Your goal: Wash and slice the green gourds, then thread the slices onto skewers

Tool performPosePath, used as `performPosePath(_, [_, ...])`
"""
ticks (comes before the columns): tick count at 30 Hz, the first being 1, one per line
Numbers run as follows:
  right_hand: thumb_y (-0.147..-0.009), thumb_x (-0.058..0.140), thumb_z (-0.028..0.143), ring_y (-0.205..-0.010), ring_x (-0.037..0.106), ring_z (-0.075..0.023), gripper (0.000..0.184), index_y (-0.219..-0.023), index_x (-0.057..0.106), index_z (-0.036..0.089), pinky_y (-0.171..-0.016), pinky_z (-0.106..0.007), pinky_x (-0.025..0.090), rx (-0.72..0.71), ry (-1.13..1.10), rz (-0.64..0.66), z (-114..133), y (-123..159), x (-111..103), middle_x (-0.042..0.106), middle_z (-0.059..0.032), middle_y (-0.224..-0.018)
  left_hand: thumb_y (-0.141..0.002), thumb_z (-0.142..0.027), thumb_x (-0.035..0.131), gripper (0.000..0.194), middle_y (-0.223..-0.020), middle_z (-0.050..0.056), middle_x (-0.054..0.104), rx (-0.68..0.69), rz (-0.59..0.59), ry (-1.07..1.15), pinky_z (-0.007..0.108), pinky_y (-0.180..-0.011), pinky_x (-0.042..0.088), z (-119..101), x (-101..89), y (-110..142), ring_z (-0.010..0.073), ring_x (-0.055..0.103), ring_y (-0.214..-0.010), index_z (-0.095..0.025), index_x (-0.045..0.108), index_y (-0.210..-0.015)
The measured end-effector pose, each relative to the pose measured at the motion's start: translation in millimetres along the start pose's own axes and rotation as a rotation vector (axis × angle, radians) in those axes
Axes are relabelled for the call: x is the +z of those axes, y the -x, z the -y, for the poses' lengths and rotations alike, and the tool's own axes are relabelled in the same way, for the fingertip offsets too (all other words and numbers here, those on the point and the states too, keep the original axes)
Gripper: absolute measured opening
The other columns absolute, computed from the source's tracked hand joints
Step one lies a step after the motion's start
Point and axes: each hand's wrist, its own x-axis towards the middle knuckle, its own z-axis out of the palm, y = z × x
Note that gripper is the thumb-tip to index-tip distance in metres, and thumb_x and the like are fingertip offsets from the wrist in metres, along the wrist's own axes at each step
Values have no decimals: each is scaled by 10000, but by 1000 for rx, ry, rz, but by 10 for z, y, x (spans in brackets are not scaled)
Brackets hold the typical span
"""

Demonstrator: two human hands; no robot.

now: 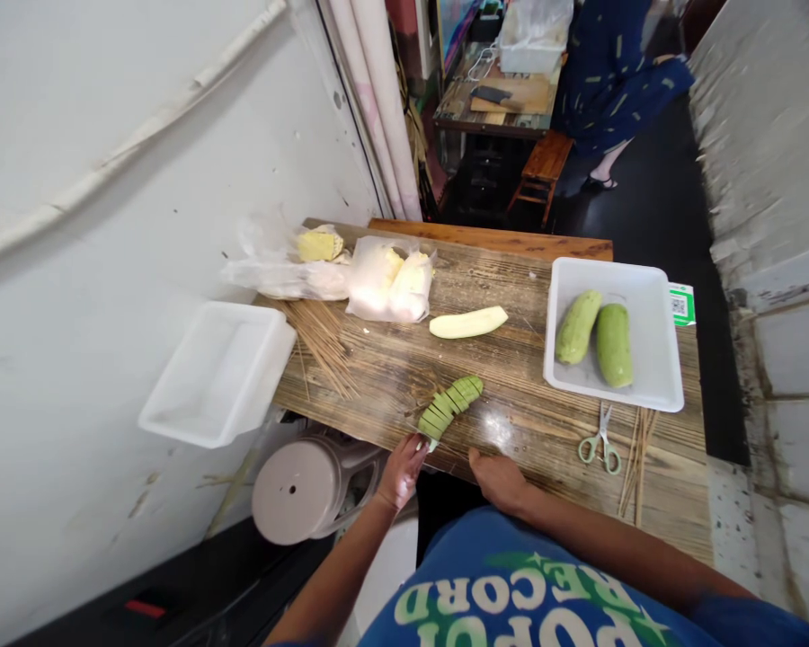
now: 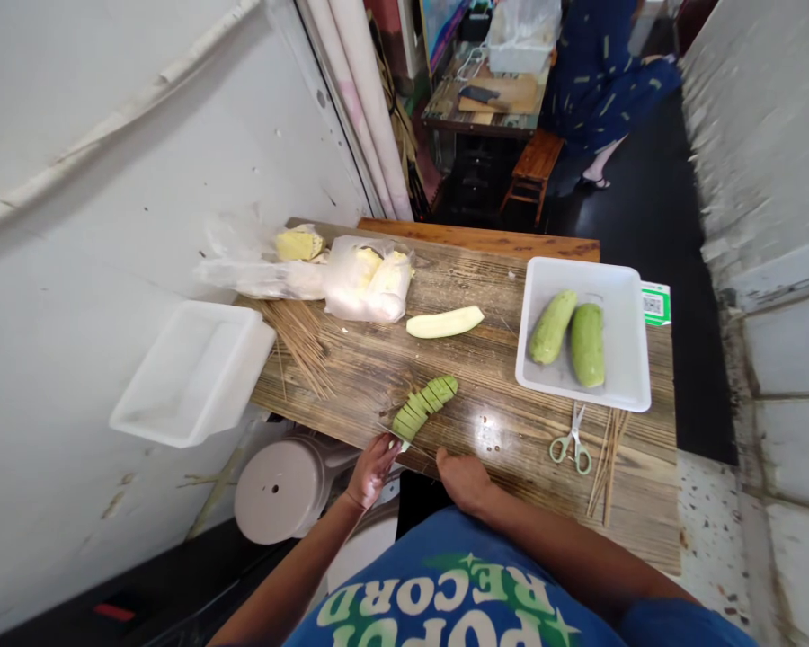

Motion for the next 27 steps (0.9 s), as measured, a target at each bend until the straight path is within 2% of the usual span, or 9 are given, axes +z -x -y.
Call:
performPosePath(5, [-846, 364, 50, -796, 689, -245, 325, -1146, 483, 93, -667, -305, 505, -13, 6, -5, 1, 59, -45, 706, -151, -833, -921, -264, 341, 347, -1089, 101, 600, 23, 4, -29, 371, -834, 479, -29, -25, -37, 203, 524, -1011, -203, 592, -1153])
performPosePath(11, [-847, 350, 46, -795, 687, -253, 332, -1154, 466, 91, -645, -312, 505, -30, 6, -12, 24, 125, -108, 705, -150, -836, -903, -211, 407, 274, -1046, 93, 630, 4, -51, -139, 357, -823, 494, -31, 12, -8, 202, 539, -993, -174, 635, -1050])
performPosePath(18, [-852, 363, 55, -776, 692, -223, 292, -1114, 483, 105, -644, -271, 500, -41, 2, 4, 55, 153, -128, 708, -145, -819, -905, -215, 392, 312, -1056, 104, 630, 31, -31, -92, 361, -836, 489, 17, 36, 44, 204, 535, -1019, -192, 620, -1117])
performPosePath(24, [-856, 355, 57, -785, 692, -222, 292, -1116, 479, 101, -646, -264, 498, -40, 0, 3, 49, 142, -107, 709, -140, -821, -898, -202, 391, 339, -1102, 96, 617, -33, 30, -104, 393, -906, 467, 52, 77, 116, 210, 517, -1081, -218, 600, -1164])
performPosePath(27, [-857, 351, 52, -788, 692, -228, 288, -1107, 485, 102, -651, -269, 500, -29, 5, 2, 41, 113, -62, 707, -146, -821, -908, -214, 379, 336, -1086, 89, 625, -40, 16, -80, 391, -895, 474, 46, 87, 115, 208, 526, -1066, -223, 604, -1157])
